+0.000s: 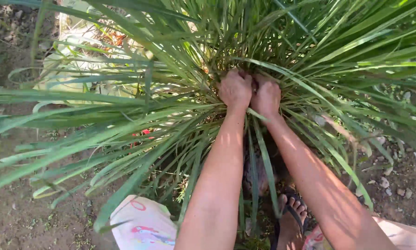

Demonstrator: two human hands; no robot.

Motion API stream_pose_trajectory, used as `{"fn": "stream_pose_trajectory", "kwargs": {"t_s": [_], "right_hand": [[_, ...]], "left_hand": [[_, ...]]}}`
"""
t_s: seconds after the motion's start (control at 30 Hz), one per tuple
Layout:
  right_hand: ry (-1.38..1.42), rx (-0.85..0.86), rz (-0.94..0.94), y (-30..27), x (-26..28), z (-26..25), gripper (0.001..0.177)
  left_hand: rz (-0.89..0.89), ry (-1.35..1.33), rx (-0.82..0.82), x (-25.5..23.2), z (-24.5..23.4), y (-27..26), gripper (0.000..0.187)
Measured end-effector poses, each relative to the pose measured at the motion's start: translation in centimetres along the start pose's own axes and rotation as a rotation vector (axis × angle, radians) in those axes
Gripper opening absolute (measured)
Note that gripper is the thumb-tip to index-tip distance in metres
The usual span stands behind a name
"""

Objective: Harvesting lemongrass stalks from a plant using pruning shears.

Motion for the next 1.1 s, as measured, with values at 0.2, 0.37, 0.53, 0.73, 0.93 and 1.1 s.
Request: {"fn": "stream_pose_trajectory", "kwargs": {"t_s": [0.2, 0.37, 0.53, 0.73, 0.93, 1.1], "right_hand": [[-0.043, -0.060, -0.066, 0.5, -1.2, 0.6, 0.020], [-0.031, -0.063, -0.067, 0.7, -1.1, 0.7, 0.020], [-0.033, 0.006, -0.051, 0.6, -1.9, 1.4, 0.019], [0.074, 0.069, -0.046, 0.9, -0.5, -0.4, 0.011], [0.236, 0.144, 0.072, 0.9, -2.0, 0.0, 0.008], [0.092, 0.097, -0.010, 0.9, -2.2, 0.2, 0.011]], "left_hand": [[0.044, -0.138, 0.094, 2.9, 1.7, 1.1, 0.022], [0.007, -0.029, 0.164, 3.4, 2.0, 2.1, 0.028], [0.136, -0.182, 0.105, 2.2, 0.5, 1.0, 0.025], [0.170, -0.004, -0.006, 3.4, 1.5, 0.8, 0.016], [-0.014, -0.071, 0.082, 2.4, -0.4, 1.4, 0.025], [0.107, -0.171, -0.005, 2.9, 0.3, 1.4, 0.029]]}}
Point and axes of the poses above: each hand's wrist, its own y-axis towards the middle knuckle, its own z-axis out of the palm, x = y × z, the point moved 6 cm from there along y, towards the middle knuckle, and after that the axes turned 13 degrees about -x, right-handed, at the moved point
